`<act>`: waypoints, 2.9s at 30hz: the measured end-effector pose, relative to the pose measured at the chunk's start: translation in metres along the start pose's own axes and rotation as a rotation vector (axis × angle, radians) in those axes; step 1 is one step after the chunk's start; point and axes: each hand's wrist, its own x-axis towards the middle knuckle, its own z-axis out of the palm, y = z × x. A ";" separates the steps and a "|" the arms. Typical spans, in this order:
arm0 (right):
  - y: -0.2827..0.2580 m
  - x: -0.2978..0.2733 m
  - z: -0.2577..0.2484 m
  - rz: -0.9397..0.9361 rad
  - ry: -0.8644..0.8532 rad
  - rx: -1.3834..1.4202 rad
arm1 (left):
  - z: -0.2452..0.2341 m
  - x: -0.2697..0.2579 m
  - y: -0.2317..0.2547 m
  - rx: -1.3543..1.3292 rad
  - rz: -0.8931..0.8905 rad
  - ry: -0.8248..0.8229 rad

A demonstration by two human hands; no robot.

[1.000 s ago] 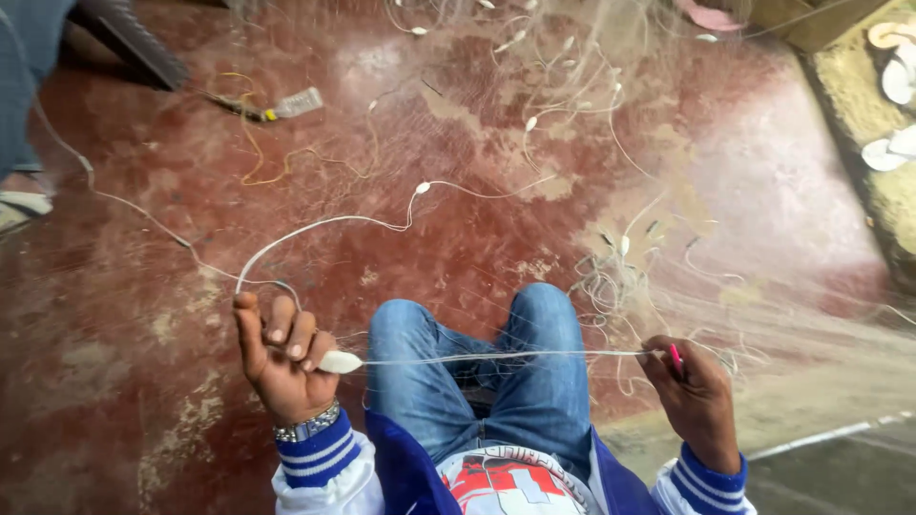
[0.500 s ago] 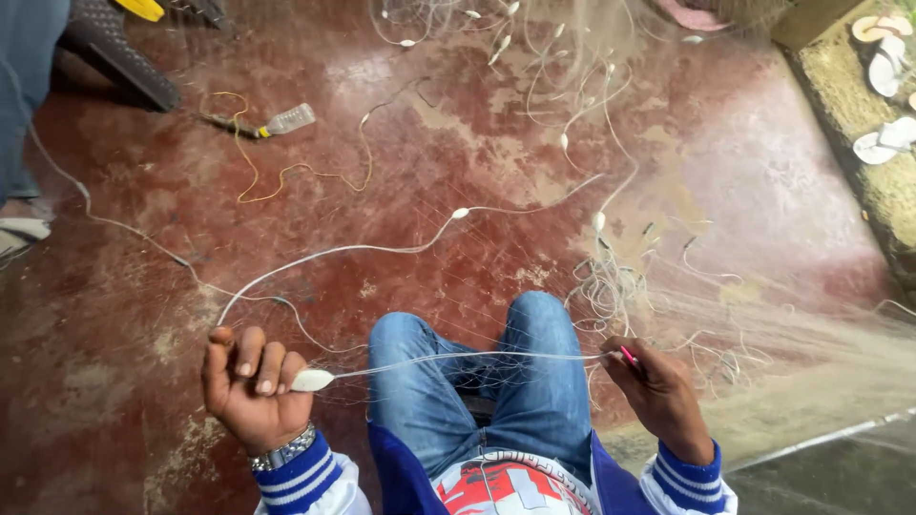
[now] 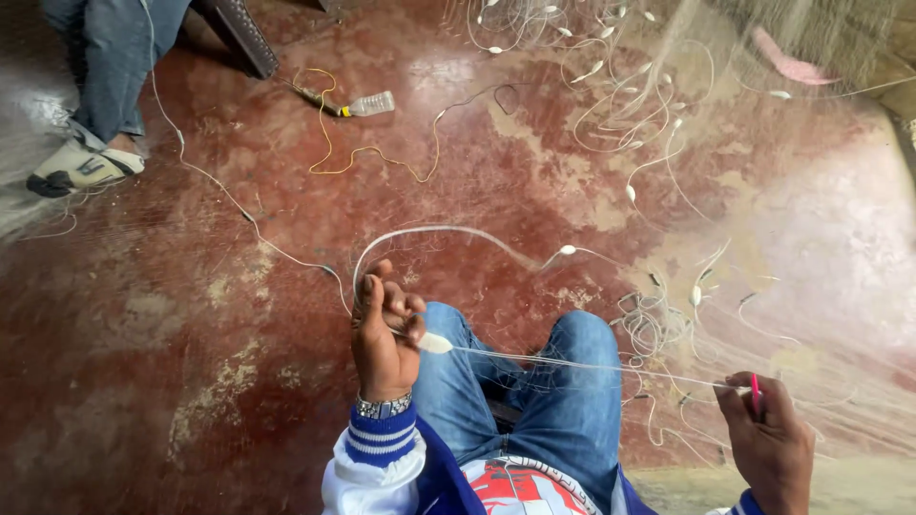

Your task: Repairing a fishing net by untangling and cutting threads using scissors and a net needle.

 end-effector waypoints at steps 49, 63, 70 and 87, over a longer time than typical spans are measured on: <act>0.055 -0.035 -0.004 0.049 0.045 0.564 | 0.063 0.035 -0.037 -0.625 -0.606 -0.767; -0.007 -0.026 0.011 0.059 0.100 0.224 | 0.064 0.050 -0.025 -0.549 -0.244 -0.564; -0.021 -0.023 0.003 0.071 0.120 0.210 | 0.054 0.052 -0.015 -0.343 -0.061 -0.174; -0.043 0.011 0.017 0.059 -0.162 -0.114 | 0.005 0.012 0.052 -0.056 0.387 -0.018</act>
